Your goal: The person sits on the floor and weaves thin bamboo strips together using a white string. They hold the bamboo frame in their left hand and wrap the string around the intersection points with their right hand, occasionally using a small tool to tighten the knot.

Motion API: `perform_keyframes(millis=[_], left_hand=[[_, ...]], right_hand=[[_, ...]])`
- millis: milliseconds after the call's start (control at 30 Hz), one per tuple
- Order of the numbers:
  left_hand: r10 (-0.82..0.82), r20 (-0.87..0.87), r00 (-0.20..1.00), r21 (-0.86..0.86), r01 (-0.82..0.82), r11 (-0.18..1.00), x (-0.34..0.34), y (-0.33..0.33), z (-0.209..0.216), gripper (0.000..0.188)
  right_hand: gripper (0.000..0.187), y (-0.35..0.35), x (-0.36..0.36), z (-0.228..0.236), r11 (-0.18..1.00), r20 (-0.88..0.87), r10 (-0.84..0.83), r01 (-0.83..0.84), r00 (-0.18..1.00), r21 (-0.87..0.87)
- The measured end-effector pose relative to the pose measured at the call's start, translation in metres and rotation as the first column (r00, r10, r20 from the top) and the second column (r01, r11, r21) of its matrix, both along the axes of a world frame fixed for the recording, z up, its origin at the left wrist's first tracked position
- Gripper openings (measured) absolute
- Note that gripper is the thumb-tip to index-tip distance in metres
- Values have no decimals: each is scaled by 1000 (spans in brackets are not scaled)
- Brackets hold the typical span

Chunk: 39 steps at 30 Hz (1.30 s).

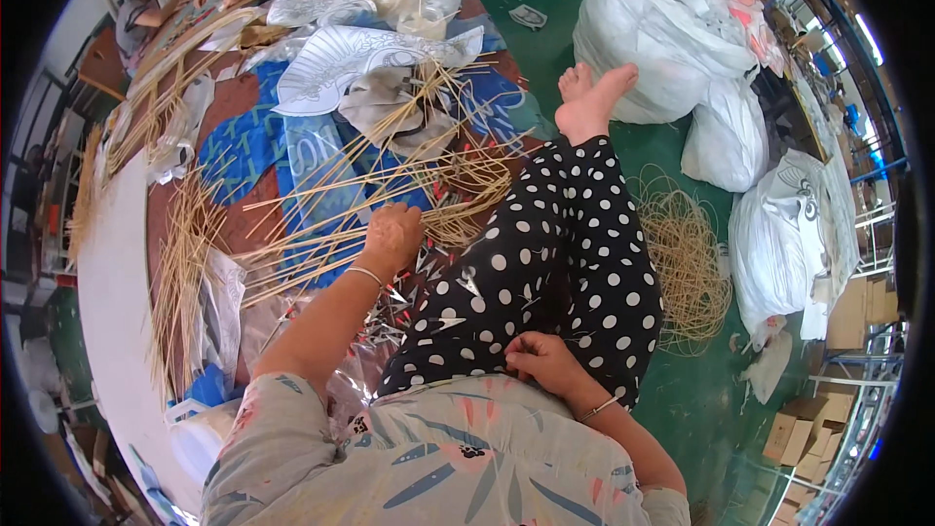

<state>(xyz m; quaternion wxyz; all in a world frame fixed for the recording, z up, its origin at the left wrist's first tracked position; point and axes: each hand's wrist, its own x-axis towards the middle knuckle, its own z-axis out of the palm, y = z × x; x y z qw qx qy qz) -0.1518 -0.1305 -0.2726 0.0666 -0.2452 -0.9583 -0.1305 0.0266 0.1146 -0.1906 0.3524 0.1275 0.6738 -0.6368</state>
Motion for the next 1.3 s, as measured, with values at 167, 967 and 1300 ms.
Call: perform_keyframes(millis=[167,967,1300], left_hand=[[14,198,980,-14,-12,1000,-11,1,16,13],[27,-96,995,99,-17,995,-70,18,50,12],[88,-131,987,130,-71,989,-40,20,93,9]], right_hand=[[12,5,-10,-1,1000,71,10,-9,997,-10],[15,15,-7,-22,988,32,-60,64,998,-143],[14,14,3,-7,973,-77,-155,139,985,-183]])
